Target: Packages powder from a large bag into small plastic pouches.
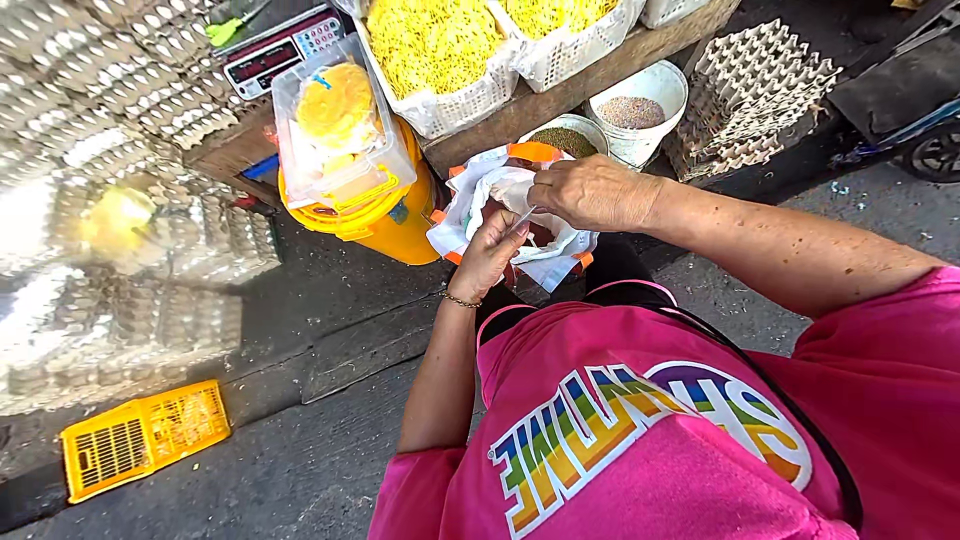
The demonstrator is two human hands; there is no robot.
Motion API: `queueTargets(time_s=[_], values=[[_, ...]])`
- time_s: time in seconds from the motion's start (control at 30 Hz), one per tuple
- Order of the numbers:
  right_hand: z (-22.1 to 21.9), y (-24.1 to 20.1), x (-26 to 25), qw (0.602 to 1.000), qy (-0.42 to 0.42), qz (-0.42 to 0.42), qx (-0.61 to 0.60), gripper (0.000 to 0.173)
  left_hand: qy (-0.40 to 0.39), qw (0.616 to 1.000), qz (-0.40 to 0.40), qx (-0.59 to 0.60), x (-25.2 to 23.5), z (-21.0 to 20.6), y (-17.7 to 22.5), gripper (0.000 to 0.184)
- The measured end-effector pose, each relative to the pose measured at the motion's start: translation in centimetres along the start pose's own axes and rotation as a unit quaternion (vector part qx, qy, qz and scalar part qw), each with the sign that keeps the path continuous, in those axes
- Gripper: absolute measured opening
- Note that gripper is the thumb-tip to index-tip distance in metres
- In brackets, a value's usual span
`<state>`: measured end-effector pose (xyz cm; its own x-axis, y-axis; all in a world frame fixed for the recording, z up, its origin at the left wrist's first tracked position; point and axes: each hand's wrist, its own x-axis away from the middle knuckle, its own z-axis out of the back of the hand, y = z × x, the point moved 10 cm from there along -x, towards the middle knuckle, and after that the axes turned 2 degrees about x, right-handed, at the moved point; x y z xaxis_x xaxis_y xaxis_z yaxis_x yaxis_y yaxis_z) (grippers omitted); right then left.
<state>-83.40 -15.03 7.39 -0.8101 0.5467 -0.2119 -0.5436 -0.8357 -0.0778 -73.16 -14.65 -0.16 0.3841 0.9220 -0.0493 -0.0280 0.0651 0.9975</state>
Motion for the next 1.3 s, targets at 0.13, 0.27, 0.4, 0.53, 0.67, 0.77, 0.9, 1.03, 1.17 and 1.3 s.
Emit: queueTargets(time_s=[0.13,0.27,0.4,0.53,0.67,0.77,0.9,1.03,1.17,1.3], values=[[0.7,1.0,1.5,1.0,0.003,-0.021,0.003,0.015,0.012,0.992,0.004,-0.126,0.0,0.9,1.1,0.02],[2.5,2.0,3.1,0.998,0.053,-0.029,0.003,0.018,-0.023,0.987,-0.011,-0.159,-0.5,0.4,3.2,0.027],[5.4,3.5,4.9,0.985,0.169,-0.026,0.006,0.023,-0.092,0.985,-0.027,-0.141,-1.3,-1.7,7.8,0.023],[8.4,5.5,6.7,0.935,0.353,-0.037,-0.011,0.024,-0.141,0.986,-0.086,-0.028,-2.2,-5.1,14.4,0.019],[6.0,7.4,5.8,0.82,0.5,-0.067,-0.269,0.022,-0.06,0.993,-0.106,0.007,-4.8,-6.3,16.8,0.019],[-1.1,6.4,2.4,0.671,0.418,-0.108,-0.603,0.023,0.044,0.99,-0.104,-0.081,-7.0,-4.5,14.4,0.018],[-8.8,0.5,-0.8,0.417,0.224,-0.095,-0.876,0.031,0.131,0.987,-0.039,-0.088,-7.1,-0.1,8.8,0.018],[-9.1,-0.2,-1.3,0.381,0.164,-0.138,-0.899,0.033,0.179,0.983,-0.024,-0.03,-5.2,3.0,5.3,0.017],[-8.4,1.9,-2.0,0.653,0.119,-0.229,-0.712,0.029,0.196,0.977,-0.057,-0.061,-4.2,5.2,3.4,0.017],[-6.2,3.9,-3.4,0.868,0.097,-0.212,-0.438,0.03,0.197,0.973,-0.047,-0.111,-3.1,7.1,1.7,0.017]])
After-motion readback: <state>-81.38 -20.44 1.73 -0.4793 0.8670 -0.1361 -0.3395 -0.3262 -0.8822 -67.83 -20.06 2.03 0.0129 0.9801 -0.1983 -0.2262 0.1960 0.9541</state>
